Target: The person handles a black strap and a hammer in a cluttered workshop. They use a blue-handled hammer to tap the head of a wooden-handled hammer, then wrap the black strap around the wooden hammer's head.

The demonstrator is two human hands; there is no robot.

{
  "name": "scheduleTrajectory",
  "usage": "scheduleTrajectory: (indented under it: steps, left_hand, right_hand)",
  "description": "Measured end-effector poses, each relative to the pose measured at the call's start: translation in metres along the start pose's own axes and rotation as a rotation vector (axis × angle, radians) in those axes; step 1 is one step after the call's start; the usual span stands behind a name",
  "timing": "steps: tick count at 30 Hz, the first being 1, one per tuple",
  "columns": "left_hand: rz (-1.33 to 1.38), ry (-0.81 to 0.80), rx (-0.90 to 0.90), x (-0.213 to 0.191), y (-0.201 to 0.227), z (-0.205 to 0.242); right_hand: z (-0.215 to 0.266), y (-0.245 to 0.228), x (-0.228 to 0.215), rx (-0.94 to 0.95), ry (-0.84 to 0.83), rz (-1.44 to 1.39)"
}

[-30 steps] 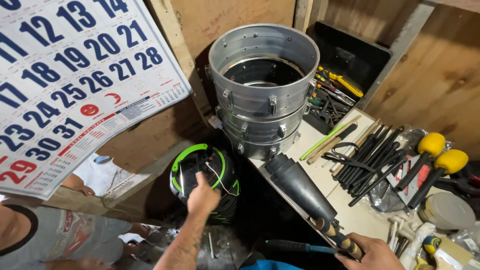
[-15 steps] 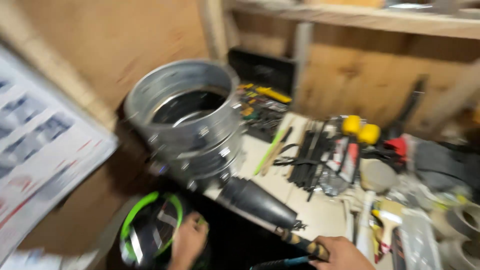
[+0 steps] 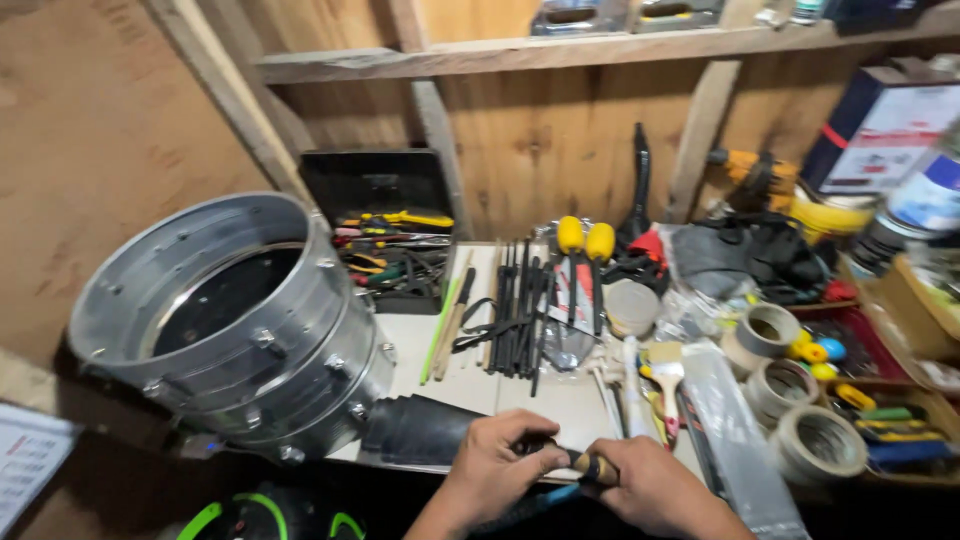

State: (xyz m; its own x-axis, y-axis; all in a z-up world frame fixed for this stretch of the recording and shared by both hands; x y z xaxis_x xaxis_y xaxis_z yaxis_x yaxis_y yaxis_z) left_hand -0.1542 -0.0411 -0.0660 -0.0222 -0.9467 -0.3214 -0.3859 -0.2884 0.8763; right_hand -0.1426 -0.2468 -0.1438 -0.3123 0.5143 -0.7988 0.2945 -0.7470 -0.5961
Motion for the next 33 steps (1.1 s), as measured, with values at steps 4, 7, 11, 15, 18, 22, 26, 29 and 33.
scheduleTrajectory:
  steps: [4, 7, 11, 15, 18, 22, 26, 29, 33]
  left_hand:
    - [-0.023, -0.052, 0.124, 0.01, 0.02, -0.007]
    - [-0.095, -0.096, 0.061, 0.023, 0.029, -0.016]
    - [-0.044, -0.137, -0.021, 0.035, 0.033, -0.02]
    - [0.267, -0.18, -0.278, 0.045, 0.032, -0.014]
    - [0.451, -0.159, -0.344, 0.051, 0.03, -0.009]
    - [0.529, -0.07, -0.389, 0.057, 0.035, -0.003]
    - [0.486, 0.063, -0.326, 0.059, 0.024, 0.0]
    - [0.436, 0.069, -0.327, 0.056, 0.022, 0.003]
    - [0.464, -0.037, -0.355, 0.052, 0.028, 0.008]
  right_hand:
    - [0.018, 0.01, -0.02, -0.079, 0.128, -0.013]
    - [0.029, 0.014, -0.036, -0.033, 0.206, -0.05]
    - [0.042, 0.013, -0.052, 0.061, 0.191, -0.053]
    - [0.05, 0.02, -0.06, 0.116, 0.161, 0.004]
    - [0.056, 0.007, -0.072, 0.211, 0.115, -0.01]
    - [0.064, -0.004, -0.075, 0.303, 0.074, -0.151]
    - [0.064, -0.004, -0.068, 0.309, 0.077, -0.142]
    - [0.067, -0.005, -0.067, 0.346, 0.064, -0.172]
    - [0.06, 0.008, -0.057, 0.26, 0.051, -0.109]
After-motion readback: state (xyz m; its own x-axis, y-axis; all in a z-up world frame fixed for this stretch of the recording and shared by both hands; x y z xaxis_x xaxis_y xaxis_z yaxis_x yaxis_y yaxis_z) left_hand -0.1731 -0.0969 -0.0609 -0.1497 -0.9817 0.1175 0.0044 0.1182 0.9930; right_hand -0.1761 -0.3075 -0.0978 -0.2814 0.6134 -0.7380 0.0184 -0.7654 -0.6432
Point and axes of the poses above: each hand's wrist, its own z-axis away from the middle knuckle, its own x-axis out of the palm, y = z × x, the point moved 6 cm from there along -z, towards the middle knuckle, and after that the axes turned 6 degrees about y, right-handed, at the moved point
